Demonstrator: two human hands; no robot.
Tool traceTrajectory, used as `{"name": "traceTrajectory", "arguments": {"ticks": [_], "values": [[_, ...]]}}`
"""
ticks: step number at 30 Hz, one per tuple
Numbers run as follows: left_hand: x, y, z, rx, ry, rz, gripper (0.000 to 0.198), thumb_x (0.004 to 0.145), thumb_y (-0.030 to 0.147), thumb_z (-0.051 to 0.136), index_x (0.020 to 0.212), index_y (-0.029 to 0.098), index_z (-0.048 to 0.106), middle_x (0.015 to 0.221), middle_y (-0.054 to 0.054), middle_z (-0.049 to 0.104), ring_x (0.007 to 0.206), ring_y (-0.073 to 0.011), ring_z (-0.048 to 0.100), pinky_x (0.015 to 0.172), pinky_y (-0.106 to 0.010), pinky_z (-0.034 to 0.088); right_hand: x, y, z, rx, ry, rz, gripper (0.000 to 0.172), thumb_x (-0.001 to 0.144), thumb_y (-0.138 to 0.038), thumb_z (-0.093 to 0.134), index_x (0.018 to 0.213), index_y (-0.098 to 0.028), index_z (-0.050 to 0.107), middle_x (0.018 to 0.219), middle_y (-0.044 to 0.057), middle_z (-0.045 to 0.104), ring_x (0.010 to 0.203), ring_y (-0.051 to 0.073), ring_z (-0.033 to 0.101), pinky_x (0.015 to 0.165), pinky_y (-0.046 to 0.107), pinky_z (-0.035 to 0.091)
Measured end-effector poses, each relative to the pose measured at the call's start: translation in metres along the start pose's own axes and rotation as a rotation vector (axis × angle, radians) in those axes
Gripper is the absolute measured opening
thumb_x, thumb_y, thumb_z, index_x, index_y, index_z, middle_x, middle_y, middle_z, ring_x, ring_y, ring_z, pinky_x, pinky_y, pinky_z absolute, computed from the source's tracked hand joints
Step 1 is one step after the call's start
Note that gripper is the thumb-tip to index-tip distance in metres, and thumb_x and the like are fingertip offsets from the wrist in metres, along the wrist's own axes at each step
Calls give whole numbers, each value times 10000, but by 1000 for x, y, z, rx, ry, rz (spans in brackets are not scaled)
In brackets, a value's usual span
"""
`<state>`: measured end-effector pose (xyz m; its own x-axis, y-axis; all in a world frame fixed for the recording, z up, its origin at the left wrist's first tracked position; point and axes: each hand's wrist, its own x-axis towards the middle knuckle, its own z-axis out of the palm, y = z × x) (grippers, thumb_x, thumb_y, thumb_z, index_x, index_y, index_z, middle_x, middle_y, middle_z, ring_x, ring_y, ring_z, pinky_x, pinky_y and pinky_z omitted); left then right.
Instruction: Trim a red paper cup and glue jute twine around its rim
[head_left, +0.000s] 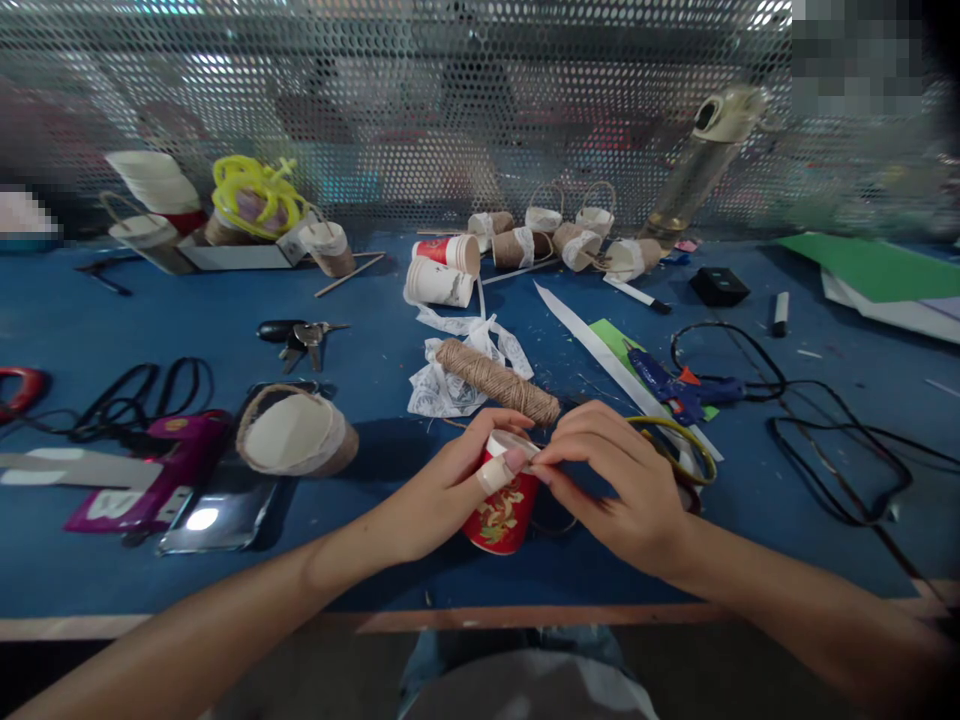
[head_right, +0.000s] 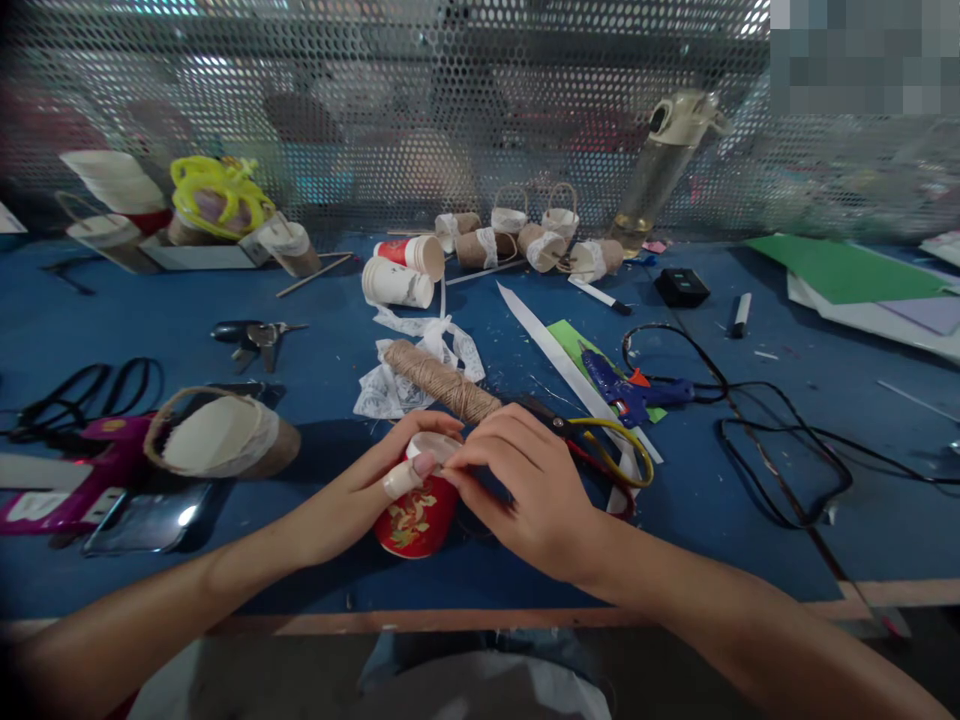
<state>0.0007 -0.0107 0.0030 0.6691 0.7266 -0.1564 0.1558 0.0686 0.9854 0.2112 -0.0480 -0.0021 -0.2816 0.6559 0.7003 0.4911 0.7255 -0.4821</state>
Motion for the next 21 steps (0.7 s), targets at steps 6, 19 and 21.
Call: {"name": "traceTrajectory", "arguments": {"ticks": [6, 19, 21], "values": [[1, 1, 1, 68, 12, 4, 453, 1042, 605, 502, 1313, 242, 518, 1219, -70, 671, 1149, -273, 636, 1018, -418, 483, -3, 2, -2, -162, -66, -76, 78, 1010, -140, 626, 948, -184, 644, 865, 75, 724, 831, 213, 634, 771, 389, 568], [-1, -2, 3, 96, -4, 49, 425, 1070, 576, 462, 1342, 250, 486, 1237, -61, 677, 1165, -254, 630, 1039, -406, 477, -5, -1, -1, -374, -57, -166, 74, 1000, -153, 619, 952, -207, 638, 855, 60, 744, 837, 216, 680, 749, 378, 543], [-1, -1, 3, 66, 1, 35, 411, 1069, 567, 473, 1334, 254, 492, 1220, -54, 679, 1156, -250, 635, 1036, -402, 480, -5, 0, -1, -325, -41, -146, 82, 996, -154, 639, 941, -214, 640, 838, 48, 743, 818, 211, 681, 735, 374, 541]]}}
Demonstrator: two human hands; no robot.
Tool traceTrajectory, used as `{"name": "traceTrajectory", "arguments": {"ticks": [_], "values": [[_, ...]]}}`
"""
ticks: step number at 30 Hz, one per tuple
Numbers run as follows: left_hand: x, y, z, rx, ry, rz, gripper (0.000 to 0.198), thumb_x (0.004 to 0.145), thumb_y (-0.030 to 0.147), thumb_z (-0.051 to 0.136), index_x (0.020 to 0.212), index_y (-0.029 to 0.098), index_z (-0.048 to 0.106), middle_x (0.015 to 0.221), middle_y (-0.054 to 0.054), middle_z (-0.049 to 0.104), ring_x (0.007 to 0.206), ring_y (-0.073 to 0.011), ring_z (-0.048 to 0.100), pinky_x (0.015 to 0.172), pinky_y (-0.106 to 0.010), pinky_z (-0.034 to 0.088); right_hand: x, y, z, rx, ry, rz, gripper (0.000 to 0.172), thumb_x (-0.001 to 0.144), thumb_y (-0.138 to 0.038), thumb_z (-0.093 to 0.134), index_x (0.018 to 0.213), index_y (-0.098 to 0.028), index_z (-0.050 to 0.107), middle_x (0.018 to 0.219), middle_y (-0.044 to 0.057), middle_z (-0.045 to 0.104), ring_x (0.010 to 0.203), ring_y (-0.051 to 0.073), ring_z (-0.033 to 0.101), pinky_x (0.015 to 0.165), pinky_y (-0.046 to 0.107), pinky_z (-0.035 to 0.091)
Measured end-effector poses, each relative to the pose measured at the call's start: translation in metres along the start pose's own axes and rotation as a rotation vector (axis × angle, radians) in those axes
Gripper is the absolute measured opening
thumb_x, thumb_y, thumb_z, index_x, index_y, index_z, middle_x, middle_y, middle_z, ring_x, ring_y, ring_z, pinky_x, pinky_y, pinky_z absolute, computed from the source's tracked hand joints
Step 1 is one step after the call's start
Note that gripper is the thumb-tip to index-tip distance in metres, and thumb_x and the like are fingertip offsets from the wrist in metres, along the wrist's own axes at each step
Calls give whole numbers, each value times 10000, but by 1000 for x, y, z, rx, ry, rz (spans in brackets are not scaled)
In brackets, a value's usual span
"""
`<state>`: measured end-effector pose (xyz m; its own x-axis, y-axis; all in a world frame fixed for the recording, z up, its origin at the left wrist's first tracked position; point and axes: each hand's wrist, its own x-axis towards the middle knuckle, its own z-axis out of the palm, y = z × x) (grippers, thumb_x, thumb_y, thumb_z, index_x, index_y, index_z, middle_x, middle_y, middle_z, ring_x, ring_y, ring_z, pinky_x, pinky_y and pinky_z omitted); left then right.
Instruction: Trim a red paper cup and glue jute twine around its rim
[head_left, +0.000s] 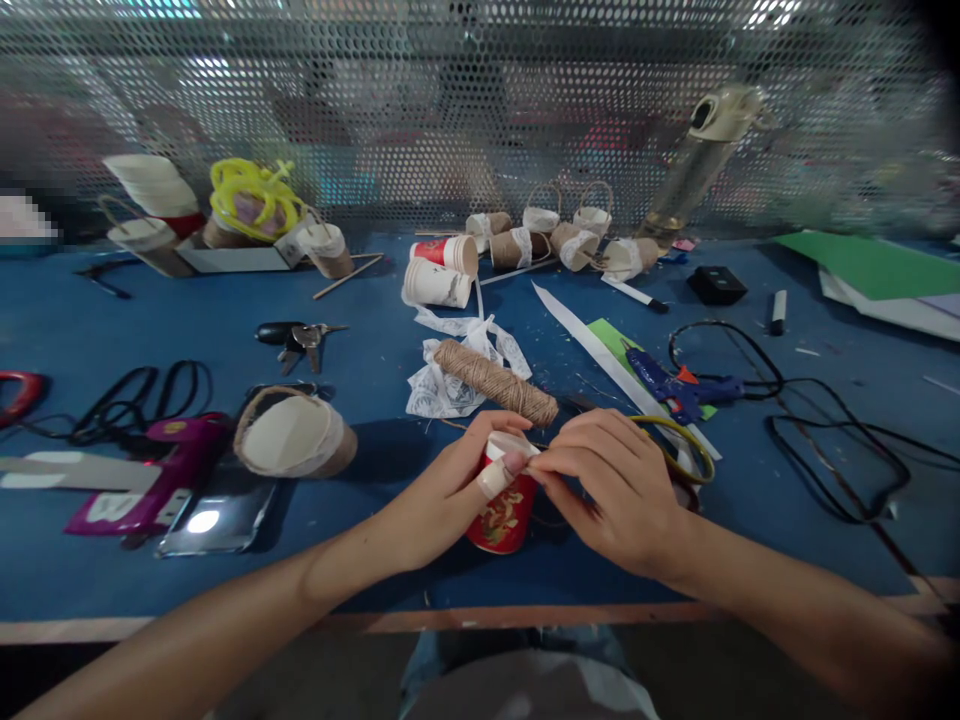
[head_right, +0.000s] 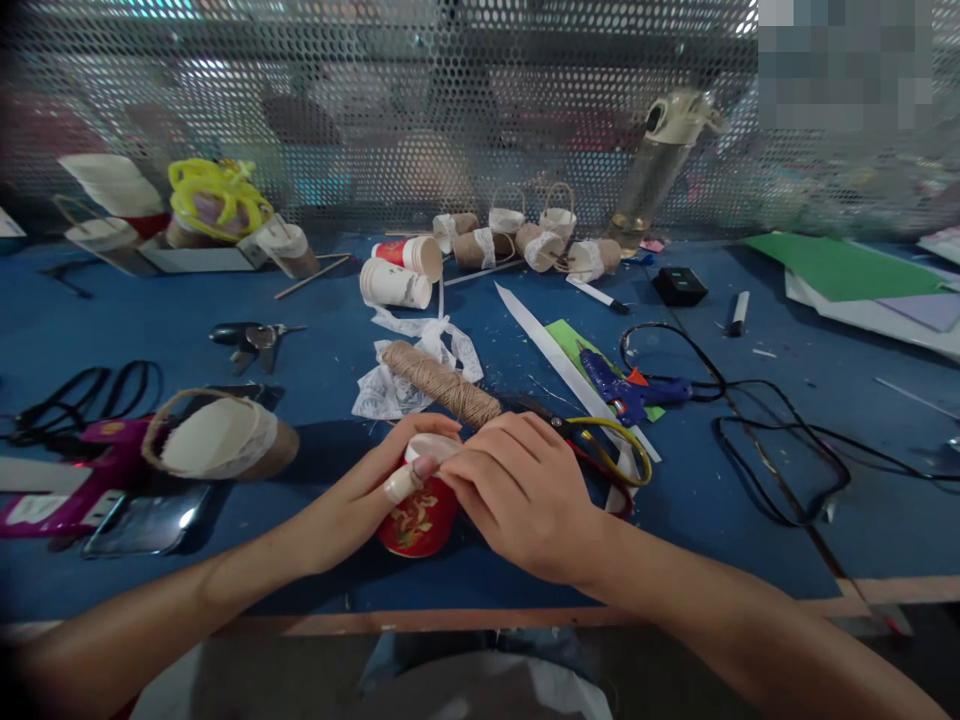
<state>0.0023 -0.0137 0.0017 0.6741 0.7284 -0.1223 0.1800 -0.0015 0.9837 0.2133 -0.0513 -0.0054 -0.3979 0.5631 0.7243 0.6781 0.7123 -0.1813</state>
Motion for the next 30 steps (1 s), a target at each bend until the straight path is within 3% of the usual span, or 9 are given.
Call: {"name": "traceTrajectory", "arguments": {"ticks": [14, 20, 25, 30], "values": [[0, -2, 1, -114, 10, -77, 454, 1038, 618, 503, 1323, 264, 514, 1210, -50, 668, 1156, -259, 624, 1025, -406, 499, -4, 4, -4, -134, -42, -202, 158, 981, -87, 581, 1085, -115, 698, 902, 108, 767, 897, 265, 675, 782, 410, 533], [1, 0, 0, -84, 19, -49, 435, 1053, 593, 491, 1320, 250, 513, 1208, -56, 690, 1153, -255, 636, 1038, -406, 492, 2, 3, 1, 160, 6, 48, 107, 989, -132, 649, 932, -222, 640, 827, 34, 735, 808, 202, 678, 726, 363, 532], [-1, 2, 1, -54, 14, -48, 428, 1048, 600, 501, 1312, 263, 522, 1247, -58, 679, 1189, -268, 635, 1031, -416, 491, 8, 3, -1, 418, 12, 223, 90, 976, -150, 687, 931, -224, 665, 832, 15, 721, 786, 172, 676, 745, 342, 559], [-2, 3, -1, -50, -7, -49, 441, 1053, 605, 490, 1342, 272, 513, 1326, -54, 636, 1260, -256, 593, 1078, -402, 457, 6, 3, -2, 394, -29, 192, 77, 1015, -169, 653, 951, -212, 645, 871, 34, 713, 819, 180, 648, 790, 351, 558]]}}
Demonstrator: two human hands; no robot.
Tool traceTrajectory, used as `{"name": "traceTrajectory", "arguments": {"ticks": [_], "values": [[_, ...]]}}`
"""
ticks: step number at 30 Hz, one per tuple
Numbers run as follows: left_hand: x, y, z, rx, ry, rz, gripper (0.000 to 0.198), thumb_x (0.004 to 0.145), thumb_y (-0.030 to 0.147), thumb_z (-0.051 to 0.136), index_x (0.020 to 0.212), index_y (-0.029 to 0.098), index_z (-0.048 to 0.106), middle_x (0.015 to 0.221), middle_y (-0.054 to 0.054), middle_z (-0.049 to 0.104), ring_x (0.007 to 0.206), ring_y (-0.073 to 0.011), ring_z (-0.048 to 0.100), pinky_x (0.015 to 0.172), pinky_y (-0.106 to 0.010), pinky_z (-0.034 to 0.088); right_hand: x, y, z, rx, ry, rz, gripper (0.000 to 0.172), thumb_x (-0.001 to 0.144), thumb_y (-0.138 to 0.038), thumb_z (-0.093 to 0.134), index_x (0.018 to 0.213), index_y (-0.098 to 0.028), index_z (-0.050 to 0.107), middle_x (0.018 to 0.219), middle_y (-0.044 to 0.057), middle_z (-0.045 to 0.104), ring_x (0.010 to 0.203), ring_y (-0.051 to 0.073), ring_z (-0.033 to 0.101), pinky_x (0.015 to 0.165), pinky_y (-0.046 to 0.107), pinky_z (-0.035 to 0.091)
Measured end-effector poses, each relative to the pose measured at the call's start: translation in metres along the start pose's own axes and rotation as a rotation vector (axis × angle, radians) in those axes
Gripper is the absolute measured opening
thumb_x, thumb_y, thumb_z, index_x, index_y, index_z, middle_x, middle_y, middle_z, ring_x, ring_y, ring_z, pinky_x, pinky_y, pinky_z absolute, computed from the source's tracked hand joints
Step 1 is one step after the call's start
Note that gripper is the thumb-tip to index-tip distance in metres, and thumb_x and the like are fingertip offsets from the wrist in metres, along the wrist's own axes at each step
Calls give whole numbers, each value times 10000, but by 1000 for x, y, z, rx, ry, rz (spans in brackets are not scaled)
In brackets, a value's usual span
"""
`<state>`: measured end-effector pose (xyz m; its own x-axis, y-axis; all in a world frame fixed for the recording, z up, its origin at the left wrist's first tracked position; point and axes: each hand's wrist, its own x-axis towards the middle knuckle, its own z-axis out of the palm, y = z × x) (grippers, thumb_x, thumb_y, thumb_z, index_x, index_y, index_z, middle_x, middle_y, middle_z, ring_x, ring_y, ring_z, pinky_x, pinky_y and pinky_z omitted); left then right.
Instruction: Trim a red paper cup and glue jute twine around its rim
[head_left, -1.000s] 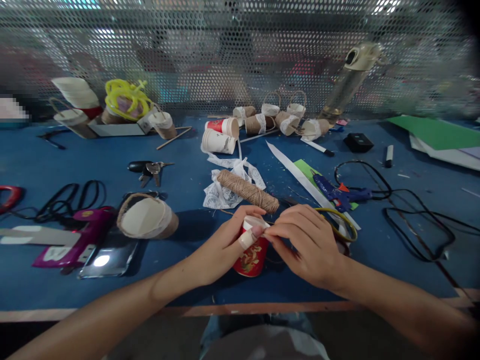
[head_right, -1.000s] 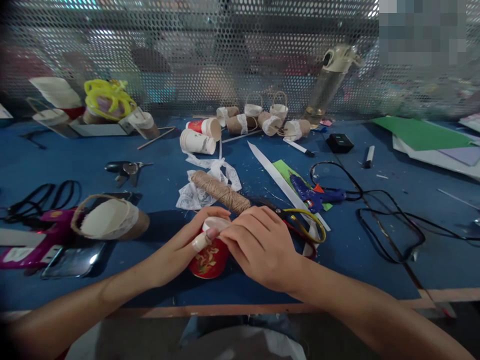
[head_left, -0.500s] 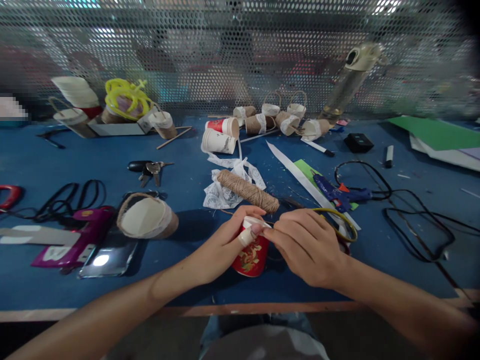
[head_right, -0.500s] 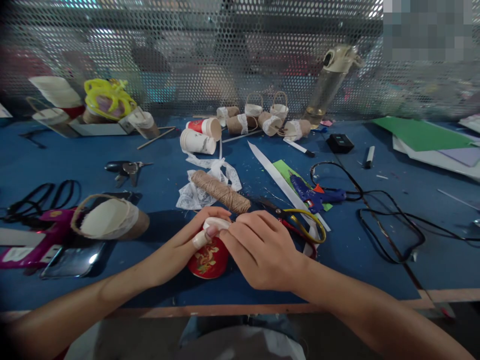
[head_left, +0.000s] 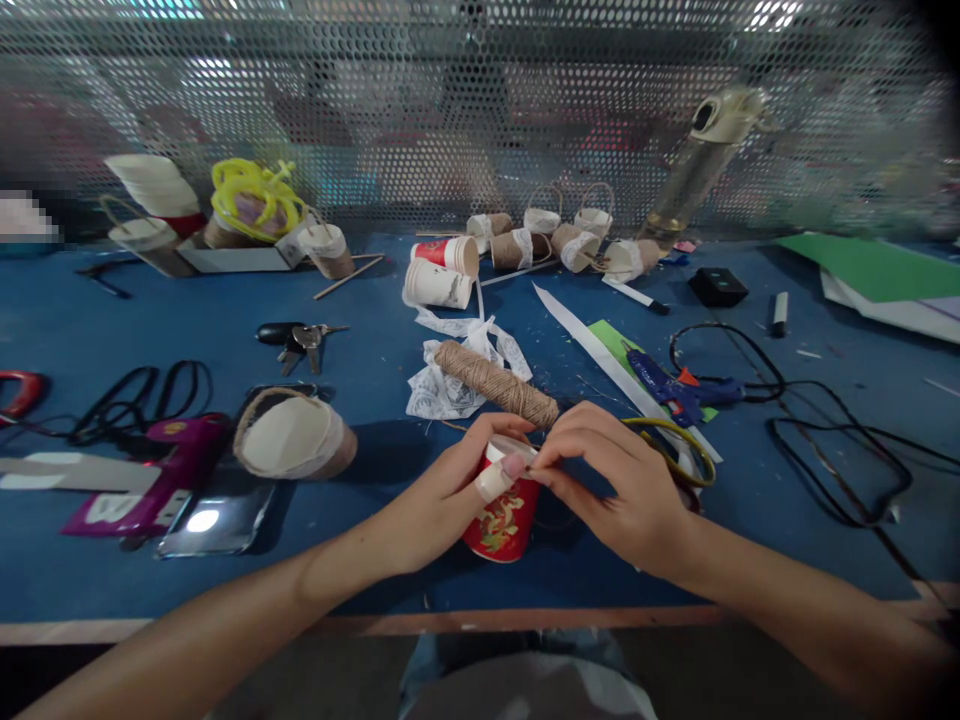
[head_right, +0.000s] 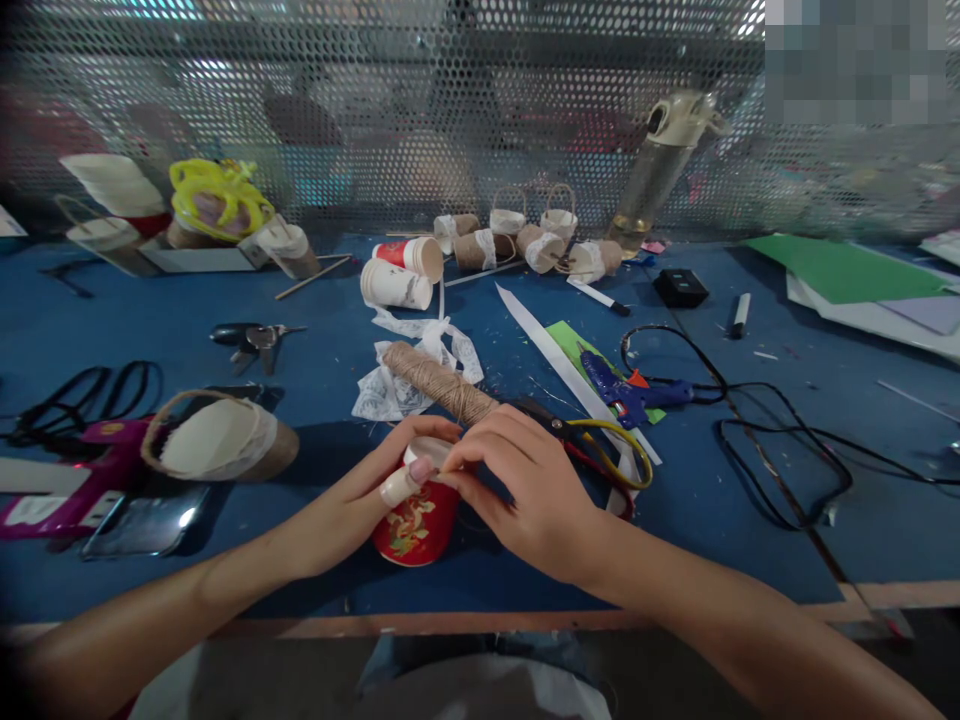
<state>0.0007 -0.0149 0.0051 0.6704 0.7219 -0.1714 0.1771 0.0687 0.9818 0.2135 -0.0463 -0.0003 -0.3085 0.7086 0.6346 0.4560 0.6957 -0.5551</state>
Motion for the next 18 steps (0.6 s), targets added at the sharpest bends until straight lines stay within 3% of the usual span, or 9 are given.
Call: {"name": "traceTrajectory", "arguments": {"ticks": [8, 18], "values": [[1, -1, 0, -25, 17, -11, 424, 1059, 581, 495, 1329, 255, 522, 1270, -55, 654, 1205, -254, 610, 1051, -398, 478, -5, 2, 5, -290, -52, -110, 119, 1061, -161, 534, 975, -211, 599, 893, 64, 706, 841, 220, 617, 780, 383, 542], [3, -3, 0, -71, 18, -16, 407, 1051, 588, 517, 1310, 274, 533, 1205, -16, 684, 1167, -220, 628, 1035, -351, 479, -8, 4, 8, -317, -51, -112, 98, 1057, -133, 543, 1003, -170, 615, 933, 74, 720, 865, 227, 606, 810, 393, 521]]}}
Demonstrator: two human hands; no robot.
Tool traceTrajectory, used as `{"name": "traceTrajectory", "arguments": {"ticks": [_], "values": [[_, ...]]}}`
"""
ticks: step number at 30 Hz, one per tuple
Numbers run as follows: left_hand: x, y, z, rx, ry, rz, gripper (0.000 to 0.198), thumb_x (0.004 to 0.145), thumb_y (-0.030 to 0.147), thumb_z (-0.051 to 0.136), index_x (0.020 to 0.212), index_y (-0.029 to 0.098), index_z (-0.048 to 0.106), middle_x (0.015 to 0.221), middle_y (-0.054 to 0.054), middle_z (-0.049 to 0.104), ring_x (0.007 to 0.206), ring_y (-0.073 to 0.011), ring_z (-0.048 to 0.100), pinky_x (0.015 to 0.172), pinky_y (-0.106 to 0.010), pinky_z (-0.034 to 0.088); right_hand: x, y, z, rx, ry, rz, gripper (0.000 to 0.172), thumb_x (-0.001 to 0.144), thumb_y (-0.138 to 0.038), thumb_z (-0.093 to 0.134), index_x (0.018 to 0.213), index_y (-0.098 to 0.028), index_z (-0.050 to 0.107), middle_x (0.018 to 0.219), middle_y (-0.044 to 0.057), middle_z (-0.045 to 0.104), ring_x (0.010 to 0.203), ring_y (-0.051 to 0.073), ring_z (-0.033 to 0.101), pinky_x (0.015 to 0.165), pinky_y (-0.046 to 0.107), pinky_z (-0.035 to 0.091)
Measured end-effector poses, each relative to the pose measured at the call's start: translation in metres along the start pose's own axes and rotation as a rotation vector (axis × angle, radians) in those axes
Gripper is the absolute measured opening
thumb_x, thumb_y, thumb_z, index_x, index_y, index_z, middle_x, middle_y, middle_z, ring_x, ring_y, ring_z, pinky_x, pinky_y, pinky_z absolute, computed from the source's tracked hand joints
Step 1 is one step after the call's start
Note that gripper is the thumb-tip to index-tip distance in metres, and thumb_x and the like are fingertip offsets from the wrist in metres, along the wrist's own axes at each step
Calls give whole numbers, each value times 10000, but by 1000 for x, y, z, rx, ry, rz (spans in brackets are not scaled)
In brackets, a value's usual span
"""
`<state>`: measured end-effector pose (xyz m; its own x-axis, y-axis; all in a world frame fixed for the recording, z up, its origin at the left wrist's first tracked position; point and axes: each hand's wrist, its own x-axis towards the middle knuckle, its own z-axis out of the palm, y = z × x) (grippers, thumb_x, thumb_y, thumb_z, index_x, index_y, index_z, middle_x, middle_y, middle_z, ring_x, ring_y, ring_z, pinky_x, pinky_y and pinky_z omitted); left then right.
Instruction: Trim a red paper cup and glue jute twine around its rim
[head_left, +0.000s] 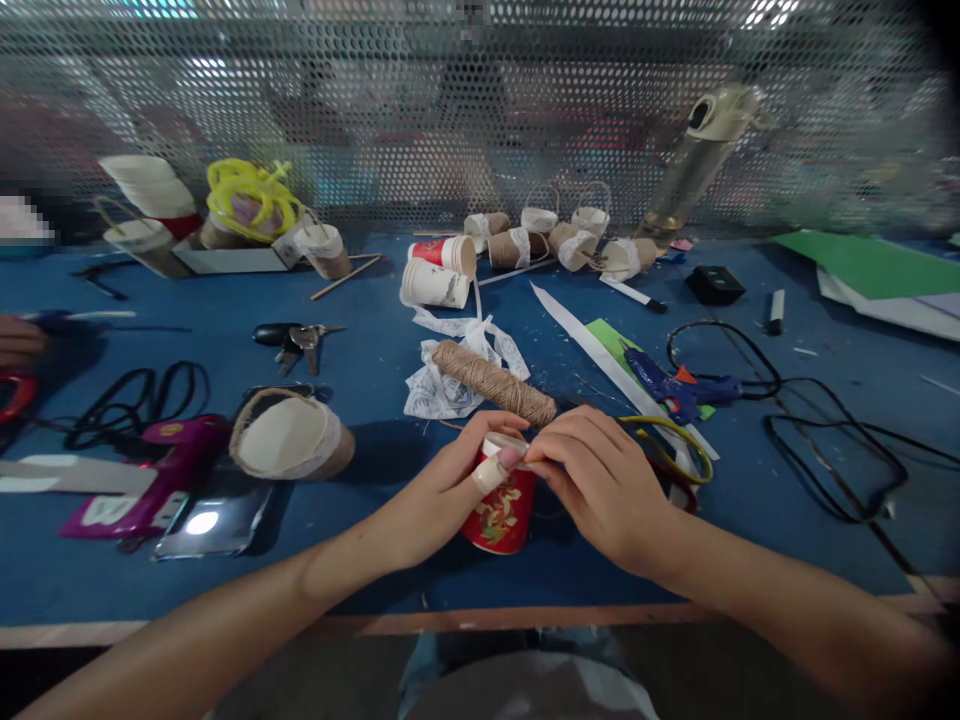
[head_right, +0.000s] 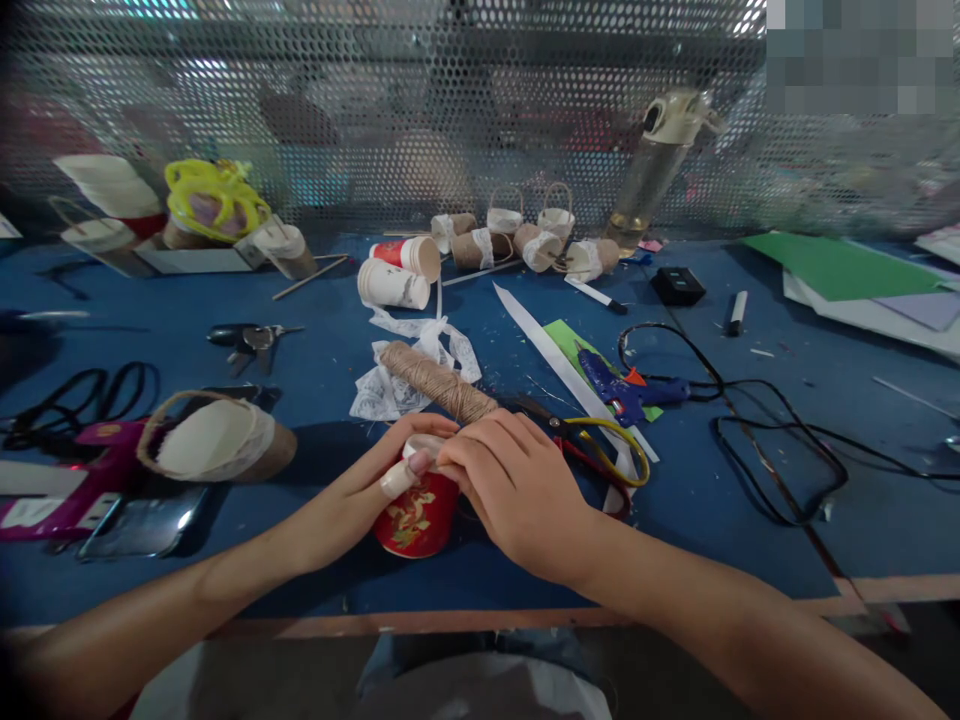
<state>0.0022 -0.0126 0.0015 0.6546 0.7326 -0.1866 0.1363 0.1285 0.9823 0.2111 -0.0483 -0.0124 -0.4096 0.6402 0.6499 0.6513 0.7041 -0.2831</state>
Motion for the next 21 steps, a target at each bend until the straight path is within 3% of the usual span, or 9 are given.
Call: {"name": "traceTrajectory", "arguments": {"ticks": [10, 17, 21], "values": [[0, -1, 1, 0, 6, -20, 450, 1038, 618, 518, 1317, 265, 525, 1207, -30, 674, 1155, -234, 621, 1014, -372, 488, -1, -2, -2, -16, 9, -5, 90, 1039, -109, 565, 1003, -146, 639, 941, 89, 740, 862, 234, 619, 794, 402, 516], [-2, 1, -1, 117, -23, 40, 435, 1064, 599, 469, 1348, 270, 492, 1257, -37, 666, 1182, -231, 616, 1020, -372, 480, 5, -2, -7, 418, 53, 158, 88, 967, -92, 668, 957, -176, 642, 902, 24, 698, 860, 144, 631, 825, 278, 515], [-2, -2, -3, 196, -34, 59, 445, 1067, 597, 459, 1362, 265, 485, 1285, -51, 650, 1218, -248, 599, 1017, -386, 479, 7, -1, -12, 549, 0, 302, 63, 961, -135, 711, 943, -185, 676, 902, 12, 675, 838, 120, 629, 763, 237, 506]]}}
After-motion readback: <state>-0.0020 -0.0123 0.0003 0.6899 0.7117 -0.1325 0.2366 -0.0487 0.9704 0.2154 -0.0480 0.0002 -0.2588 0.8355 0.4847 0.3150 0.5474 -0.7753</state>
